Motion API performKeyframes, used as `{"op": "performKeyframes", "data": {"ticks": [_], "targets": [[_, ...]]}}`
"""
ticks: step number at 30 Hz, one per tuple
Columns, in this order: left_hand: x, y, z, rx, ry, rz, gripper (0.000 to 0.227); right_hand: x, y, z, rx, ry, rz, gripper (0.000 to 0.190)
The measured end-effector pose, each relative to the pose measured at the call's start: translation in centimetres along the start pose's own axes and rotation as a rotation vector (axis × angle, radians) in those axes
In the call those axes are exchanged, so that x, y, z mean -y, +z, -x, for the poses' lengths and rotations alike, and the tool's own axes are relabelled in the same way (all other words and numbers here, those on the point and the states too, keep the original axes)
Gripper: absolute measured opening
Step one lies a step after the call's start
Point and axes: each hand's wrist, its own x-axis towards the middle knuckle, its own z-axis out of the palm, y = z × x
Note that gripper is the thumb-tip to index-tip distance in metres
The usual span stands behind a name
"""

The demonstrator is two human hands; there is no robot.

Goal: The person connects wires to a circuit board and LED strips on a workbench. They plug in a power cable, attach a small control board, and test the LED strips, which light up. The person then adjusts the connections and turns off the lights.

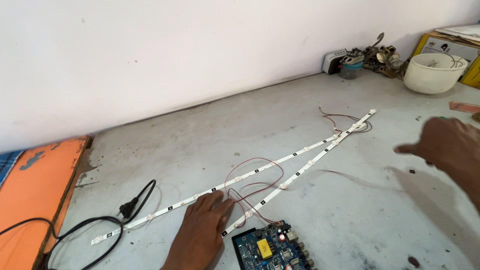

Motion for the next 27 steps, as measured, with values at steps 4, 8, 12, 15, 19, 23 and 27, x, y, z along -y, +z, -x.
{"op": "performKeyframes", "data": {"ticks": [4, 8, 12, 15, 19, 23, 27], "targets": [[0.4, 0.4, -0.4, 0.009, 0.004, -0.014, 0.047, 5.1, -2.5, 0.6, -0.37, -0.155, -0.374, 0.043], [0.5, 0.6, -0.3, -0.019, 0.052, -0.025, 0.046, 11.3, -2.0, -2.7, -0.206, -0.305, -0.417, 0.044], [0.2, 0.2, 0.2, 0.003, 0.043, -0.013, 0.047, 12.9, -0.2, -5.2, -0.113, -0.283, -0.449, 0.022], [0.2, -0.1, 0.2, 0.025, 0.082, -0.029, 0.05, 12.3, -0.9, -6.2, -0.261, -0.311, -0.624, 0.014], [0.3, 0.0, 0.6, -0.005, 0.115, -0.014, 0.048, 10.3, -5.0, -6.5, -0.365, -0.36, -1.034, 0.011], [0.8, 0.6, 0.4, -0.023, 0.135, -0.025, 0.05, 9.8, -10.2, -5.0, -0.496, -0.508, -1.378, 0.011], [1.2, 1.1, 0.0, -0.054, 0.155, -0.036, 0.042, 10.2, -15.0, -2.4, -0.508, -0.612, -1.646, 0.01]]}}
